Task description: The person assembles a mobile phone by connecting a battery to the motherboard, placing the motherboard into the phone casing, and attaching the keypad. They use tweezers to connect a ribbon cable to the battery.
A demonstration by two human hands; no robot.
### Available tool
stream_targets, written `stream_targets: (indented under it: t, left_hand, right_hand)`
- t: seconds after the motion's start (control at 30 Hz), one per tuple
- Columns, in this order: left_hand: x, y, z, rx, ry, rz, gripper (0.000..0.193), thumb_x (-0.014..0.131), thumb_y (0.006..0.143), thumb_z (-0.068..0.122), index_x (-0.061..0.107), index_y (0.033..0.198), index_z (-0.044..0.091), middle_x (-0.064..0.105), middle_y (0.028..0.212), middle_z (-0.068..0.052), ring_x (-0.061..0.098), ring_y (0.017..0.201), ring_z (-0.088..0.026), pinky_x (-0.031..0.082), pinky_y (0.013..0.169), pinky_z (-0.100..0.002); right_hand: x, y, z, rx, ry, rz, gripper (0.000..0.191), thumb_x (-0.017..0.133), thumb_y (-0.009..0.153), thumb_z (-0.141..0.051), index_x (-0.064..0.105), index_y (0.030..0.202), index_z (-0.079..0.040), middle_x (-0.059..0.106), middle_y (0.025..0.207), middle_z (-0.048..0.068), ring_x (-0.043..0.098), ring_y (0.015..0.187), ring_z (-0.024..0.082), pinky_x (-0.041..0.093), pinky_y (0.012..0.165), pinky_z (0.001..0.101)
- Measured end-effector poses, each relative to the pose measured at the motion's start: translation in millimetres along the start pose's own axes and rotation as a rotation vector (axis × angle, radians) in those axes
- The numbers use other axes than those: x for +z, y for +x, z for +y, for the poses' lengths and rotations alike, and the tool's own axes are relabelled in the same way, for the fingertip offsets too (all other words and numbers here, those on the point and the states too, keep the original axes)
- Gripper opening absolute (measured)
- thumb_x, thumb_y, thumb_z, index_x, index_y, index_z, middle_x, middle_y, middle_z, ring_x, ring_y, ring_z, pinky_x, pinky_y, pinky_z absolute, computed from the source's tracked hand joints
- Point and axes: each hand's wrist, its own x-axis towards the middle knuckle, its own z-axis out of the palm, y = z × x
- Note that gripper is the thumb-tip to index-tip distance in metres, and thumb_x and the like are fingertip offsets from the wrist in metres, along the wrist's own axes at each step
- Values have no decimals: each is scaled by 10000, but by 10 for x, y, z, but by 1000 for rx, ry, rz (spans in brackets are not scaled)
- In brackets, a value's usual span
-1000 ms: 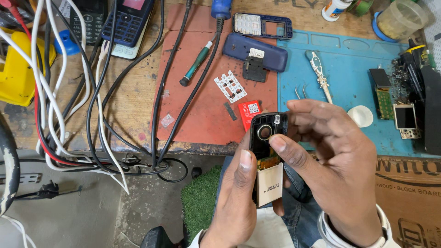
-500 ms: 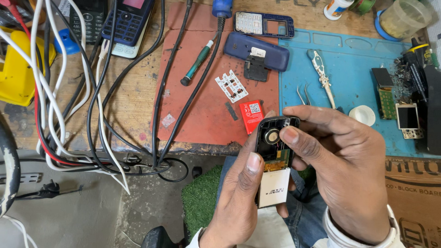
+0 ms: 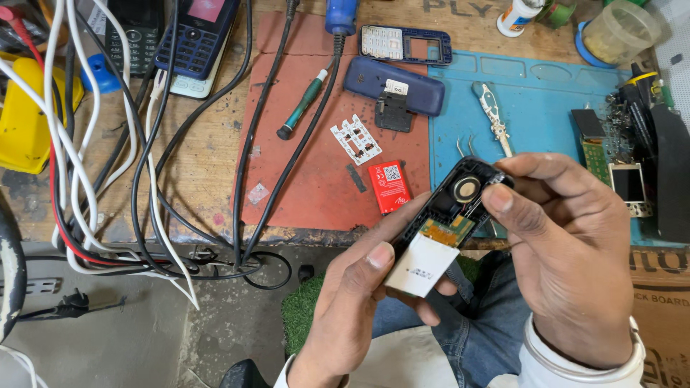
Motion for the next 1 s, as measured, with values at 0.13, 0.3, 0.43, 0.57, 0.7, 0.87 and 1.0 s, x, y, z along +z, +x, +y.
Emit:
stream_targets:
  t: [0.13, 0.3, 0.43, 0.57, 0.7, 0.87, 1.0]
  left_hand:
    - [-17, 19, -14, 45, -51, 56, 793, 436, 1007, 442, 387, 1549, -135, 700, 1156, -255, 734, 872, -290, 624, 621, -365]
    - [-57, -5, -46, 143, -85, 99, 708, 458, 1047, 402, 438, 1514, -129, 683, 1034, -247, 700, 801, -276, 588, 589, -364]
    - [-69, -2, -70, 163, -126, 117, 626, 463, 1061, 383, 469, 1457, -103, 664, 953, -211, 676, 774, -248, 575, 582, -365]
    - [-44, -1, -89, 144, -63, 153, 622, 463, 1063, 387, 484, 1447, -103, 658, 926, -201, 672, 759, -239, 572, 575, -356]
    - [-46, -1, -91, 163, -75, 143, 628, 461, 1069, 387, 477, 1460, -105, 660, 954, -204, 667, 780, -239, 569, 607, -364]
    - [-84, 32, -98, 215, -188, 100, 623, 441, 1062, 351, 435, 1495, -96, 672, 975, -227, 677, 783, -260, 573, 666, -378]
    - [-92, 14, -113, 231, -128, 124, 605, 430, 1049, 245, 398, 1543, -103, 666, 1020, -245, 678, 816, -271, 590, 709, -391]
  right_hand:
    - [-92, -33, 27, -29, 131, -31, 183, 653, 1046, 94, 611, 1224, 99, 730, 1070, 198, 724, 1015, 219, 585, 1007, 372]
    - [-83, -48, 49, 22, 75, -45, 272, 650, 1006, 103, 571, 1266, 85, 721, 1093, 184, 710, 1019, 204, 572, 966, 339]
    - [-14, -74, 43, 109, -35, -61, 481, 679, 889, 78, 550, 1352, 58, 729, 1111, 149, 698, 979, 162, 563, 838, 272]
    - [96, -122, 107, 97, -156, -68, 587, 739, 857, 75, 516, 1397, 25, 727, 1093, 135, 692, 927, 124, 543, 739, 210]
    - [146, -131, 150, 95, -152, -21, 589, 765, 867, 81, 524, 1401, 14, 739, 1093, 156, 690, 886, 127, 525, 692, 205]
    - [174, -107, 178, 97, -12, -17, 517, 720, 892, 96, 523, 1367, 34, 710, 1104, 147, 703, 964, 173, 586, 828, 285]
    - [190, -102, 181, 71, 100, -35, 483, 685, 937, 106, 508, 1381, 39, 699, 1124, 142, 703, 1002, 200, 599, 859, 329]
